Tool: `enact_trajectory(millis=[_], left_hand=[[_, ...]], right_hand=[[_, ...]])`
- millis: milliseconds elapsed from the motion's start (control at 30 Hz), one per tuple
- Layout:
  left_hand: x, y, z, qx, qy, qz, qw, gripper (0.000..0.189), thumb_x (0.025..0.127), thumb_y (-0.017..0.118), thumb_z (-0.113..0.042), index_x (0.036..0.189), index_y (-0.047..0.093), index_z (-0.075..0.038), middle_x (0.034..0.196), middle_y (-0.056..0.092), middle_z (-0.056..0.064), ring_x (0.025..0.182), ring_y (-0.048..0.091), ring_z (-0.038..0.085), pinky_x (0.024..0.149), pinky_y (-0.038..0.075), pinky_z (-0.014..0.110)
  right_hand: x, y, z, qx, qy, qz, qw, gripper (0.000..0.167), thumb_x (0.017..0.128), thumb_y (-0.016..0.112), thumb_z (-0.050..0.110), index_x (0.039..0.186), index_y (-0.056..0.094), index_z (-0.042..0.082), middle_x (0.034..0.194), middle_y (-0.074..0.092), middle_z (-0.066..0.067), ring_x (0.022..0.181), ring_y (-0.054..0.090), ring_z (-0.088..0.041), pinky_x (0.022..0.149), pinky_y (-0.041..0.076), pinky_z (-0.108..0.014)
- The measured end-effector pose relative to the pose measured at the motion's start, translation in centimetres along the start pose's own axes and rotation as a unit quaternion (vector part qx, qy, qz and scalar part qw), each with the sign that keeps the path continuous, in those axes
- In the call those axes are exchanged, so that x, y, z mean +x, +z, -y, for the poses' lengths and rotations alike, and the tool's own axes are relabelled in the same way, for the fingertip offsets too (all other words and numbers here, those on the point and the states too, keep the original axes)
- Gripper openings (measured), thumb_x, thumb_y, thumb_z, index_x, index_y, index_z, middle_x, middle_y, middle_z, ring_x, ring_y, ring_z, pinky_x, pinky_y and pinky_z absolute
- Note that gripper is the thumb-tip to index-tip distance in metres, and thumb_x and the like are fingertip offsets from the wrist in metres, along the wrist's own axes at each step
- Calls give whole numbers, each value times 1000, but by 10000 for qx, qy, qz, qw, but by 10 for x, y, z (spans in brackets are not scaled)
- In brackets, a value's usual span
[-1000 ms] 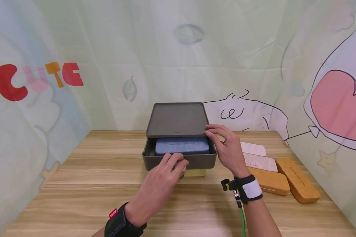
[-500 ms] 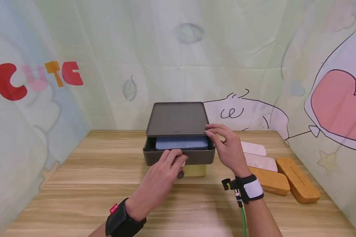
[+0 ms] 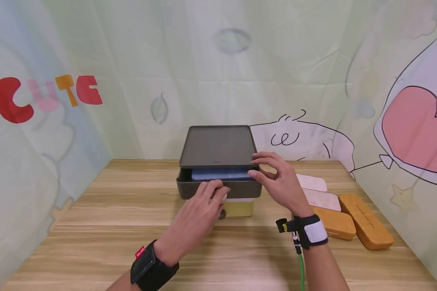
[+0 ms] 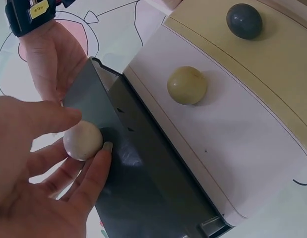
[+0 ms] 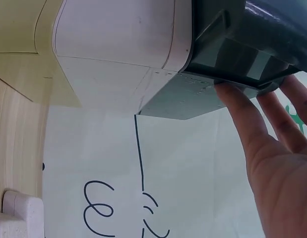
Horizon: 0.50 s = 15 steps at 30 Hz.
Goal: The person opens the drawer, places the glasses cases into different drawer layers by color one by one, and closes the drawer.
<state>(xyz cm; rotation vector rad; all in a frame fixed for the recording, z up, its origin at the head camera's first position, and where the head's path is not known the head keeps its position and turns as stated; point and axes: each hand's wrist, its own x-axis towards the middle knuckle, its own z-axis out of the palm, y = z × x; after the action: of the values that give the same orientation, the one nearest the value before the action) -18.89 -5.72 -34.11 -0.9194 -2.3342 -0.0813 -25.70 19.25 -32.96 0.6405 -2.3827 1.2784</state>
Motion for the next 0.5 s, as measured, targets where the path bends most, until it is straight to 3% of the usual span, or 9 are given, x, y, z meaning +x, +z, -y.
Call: enact_trajectory(millis=[167, 500], left_hand=[[1, 3, 1, -129, -80, 30, 9999, 43, 93, 65, 5, 134, 56, -5, 133, 52, 9, 111, 53, 20, 94, 52, 25], [1, 10, 6, -146, -108, 95, 9998, 48, 94, 66, 1, 139, 52, -6, 137, 49, 9, 116, 52, 21, 99, 50, 29]], right_hand=[[0, -1, 1, 179, 17, 107, 9998, 37, 89, 79, 19, 124, 70, 15, 145, 56, -1, 132, 53, -18, 99, 53, -36], [1, 3, -1, 37, -118, -110, 9999, 37, 85, 83, 19, 120, 71, 15, 141, 59, 1, 131, 55, -15, 96, 55, -41]])
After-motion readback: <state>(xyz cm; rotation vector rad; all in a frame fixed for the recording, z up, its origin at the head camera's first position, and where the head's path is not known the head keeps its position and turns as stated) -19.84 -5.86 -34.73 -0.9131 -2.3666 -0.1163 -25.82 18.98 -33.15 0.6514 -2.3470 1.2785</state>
